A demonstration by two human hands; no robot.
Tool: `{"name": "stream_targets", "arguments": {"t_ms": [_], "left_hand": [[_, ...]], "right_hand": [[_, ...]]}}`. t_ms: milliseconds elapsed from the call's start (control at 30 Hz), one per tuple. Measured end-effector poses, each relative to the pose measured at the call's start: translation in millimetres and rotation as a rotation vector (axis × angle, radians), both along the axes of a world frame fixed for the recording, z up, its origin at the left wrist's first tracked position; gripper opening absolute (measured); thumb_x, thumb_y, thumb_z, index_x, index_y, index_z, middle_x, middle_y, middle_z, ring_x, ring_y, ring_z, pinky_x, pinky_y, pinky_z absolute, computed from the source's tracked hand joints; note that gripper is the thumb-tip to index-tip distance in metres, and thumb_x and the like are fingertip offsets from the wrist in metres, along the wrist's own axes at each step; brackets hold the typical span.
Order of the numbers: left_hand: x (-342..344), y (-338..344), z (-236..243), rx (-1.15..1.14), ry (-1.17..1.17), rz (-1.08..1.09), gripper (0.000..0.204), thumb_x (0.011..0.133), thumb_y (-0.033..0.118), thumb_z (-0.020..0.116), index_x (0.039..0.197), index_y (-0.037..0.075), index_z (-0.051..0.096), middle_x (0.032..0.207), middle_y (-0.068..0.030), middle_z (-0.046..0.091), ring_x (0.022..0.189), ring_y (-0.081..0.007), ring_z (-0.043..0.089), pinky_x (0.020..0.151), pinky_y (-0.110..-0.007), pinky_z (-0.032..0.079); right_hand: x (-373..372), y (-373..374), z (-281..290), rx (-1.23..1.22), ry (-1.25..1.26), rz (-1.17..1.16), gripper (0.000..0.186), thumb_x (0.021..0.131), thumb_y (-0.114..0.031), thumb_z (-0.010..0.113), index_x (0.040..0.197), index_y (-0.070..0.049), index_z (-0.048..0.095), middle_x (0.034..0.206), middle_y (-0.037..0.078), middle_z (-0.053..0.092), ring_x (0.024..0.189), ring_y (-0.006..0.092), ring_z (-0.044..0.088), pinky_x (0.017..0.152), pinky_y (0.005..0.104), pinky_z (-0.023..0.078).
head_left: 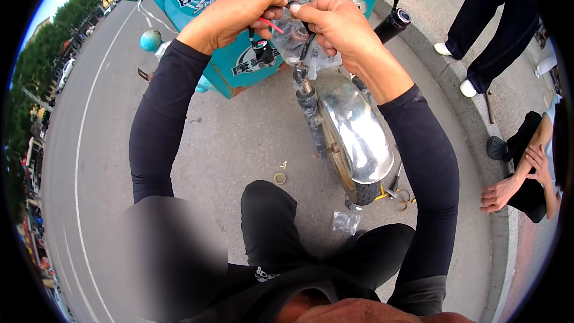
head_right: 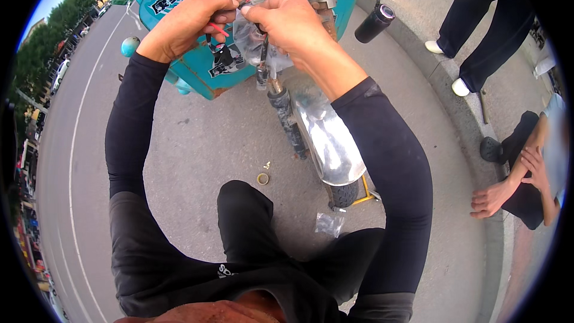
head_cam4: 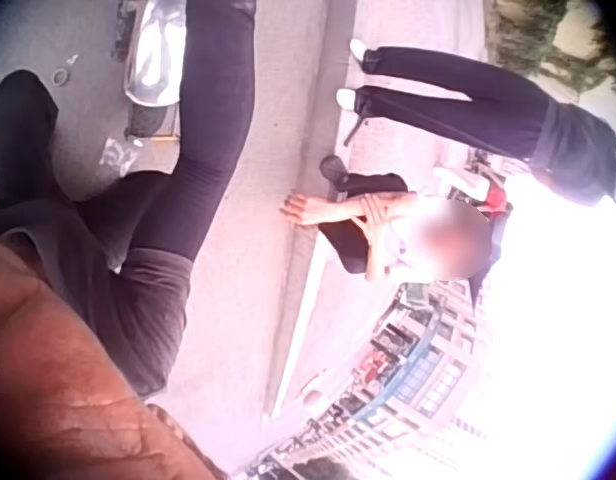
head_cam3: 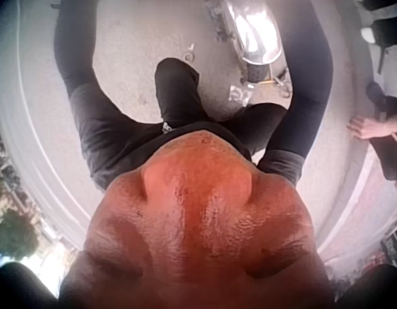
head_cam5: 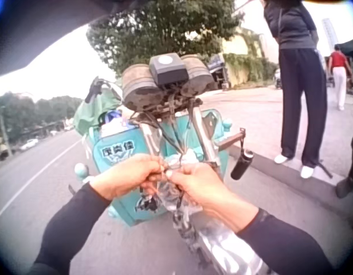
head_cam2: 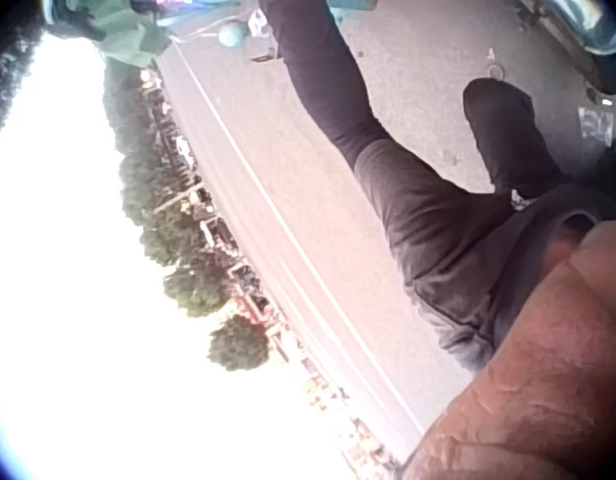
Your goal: The person repairs electrical wiring on a teal three-wheeled vehicle. They strip wire insulation with pliers, twist exposed conductors together, and wrap the connections with black electrical tape.
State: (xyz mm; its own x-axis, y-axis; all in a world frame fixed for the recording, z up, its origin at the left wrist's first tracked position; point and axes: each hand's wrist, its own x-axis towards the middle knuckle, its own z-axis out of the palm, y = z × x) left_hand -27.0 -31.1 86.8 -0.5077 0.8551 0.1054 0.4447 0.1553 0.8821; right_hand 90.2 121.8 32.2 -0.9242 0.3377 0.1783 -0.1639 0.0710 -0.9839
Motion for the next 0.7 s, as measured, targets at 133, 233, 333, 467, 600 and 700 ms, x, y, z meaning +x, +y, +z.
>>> {"name": "stream_targets", "arguments": {"t_ms": [133, 233, 333, 467, 600, 700], "left_hand": [[-2, 3, -5, -0.049, 0.155, 0.019, 0.029, 0.100, 0.030, 0.060, 0.105, 0.002, 0.069, 0.071, 0.0081, 0.046, 0.062, -0.0015, 0.042, 0.054, -0.020, 0.038], [-7, 1, -12, 0.006, 0.222, 0.039, 0.032, 0.099, 0.033, 0.064, 0.104, 0.002, 0.070, 0.072, 0.0082, 0.048, 0.063, -0.0008, 0.042, 0.054, -0.019, 0.035], [-3, 8, -19, 0.065, 0.267, 0.113, 0.033, 0.098, 0.034, 0.065, 0.104, 0.002, 0.070, 0.074, 0.0079, 0.051, 0.063, -0.0002, 0.042, 0.054, -0.019, 0.034], [-5, 11, -29, 0.121, 0.211, 0.111, 0.032, 0.097, 0.032, 0.066, 0.103, 0.001, 0.070, 0.073, 0.0074, 0.053, 0.061, -0.0003, 0.042, 0.054, -0.019, 0.035], [-5, 12, -36, 0.205, 0.186, 0.037, 0.028, 0.098, 0.031, 0.065, 0.103, 0.004, 0.068, 0.069, 0.0083, 0.046, 0.060, -0.0003, 0.041, 0.054, -0.018, 0.032], [-1, 6, -43, 0.184, 0.203, 0.097, 0.029, 0.100, 0.031, 0.063, 0.105, 0.003, 0.066, 0.070, 0.0075, 0.046, 0.061, -0.0005, 0.041, 0.055, -0.018, 0.032]], "right_hand": [[8, 0, -5, 0.037, 0.018, -0.026, 0.031, 0.091, -0.028, 0.073, 0.099, 0.002, 0.074, 0.078, 0.004, 0.065, 0.061, 0.0076, 0.054, 0.051, 0.0256, 0.039], [11, -8, -9, 0.042, 0.091, -0.091, 0.032, 0.091, -0.027, 0.073, 0.100, 0.004, 0.075, 0.082, 0.005, 0.070, 0.068, 0.0105, 0.060, 0.060, 0.0268, 0.046], [4, -3, -23, 0.195, 0.217, -0.157, 0.031, 0.091, -0.025, 0.073, 0.099, 0.005, 0.075, 0.082, 0.007, 0.072, 0.072, 0.0117, 0.063, 0.065, 0.0290, 0.050], [16, -8, -34, 0.230, 0.253, -0.223, 0.029, 0.090, -0.023, 0.074, 0.097, 0.005, 0.075, 0.078, 0.006, 0.072, 0.071, 0.0095, 0.062, 0.065, 0.0284, 0.049], [27, -6, -38, 0.252, 0.307, -0.263, 0.028, 0.090, -0.022, 0.073, 0.097, 0.005, 0.075, 0.075, 0.005, 0.071, 0.069, 0.0086, 0.060, 0.064, 0.0275, 0.048], [22, 2, -28, 0.231, 0.271, -0.200, 0.029, 0.088, -0.022, 0.075, 0.098, 0.006, 0.075, 0.076, 0.005, 0.071, 0.070, 0.0099, 0.061, 0.063, 0.0271, 0.048]]}}
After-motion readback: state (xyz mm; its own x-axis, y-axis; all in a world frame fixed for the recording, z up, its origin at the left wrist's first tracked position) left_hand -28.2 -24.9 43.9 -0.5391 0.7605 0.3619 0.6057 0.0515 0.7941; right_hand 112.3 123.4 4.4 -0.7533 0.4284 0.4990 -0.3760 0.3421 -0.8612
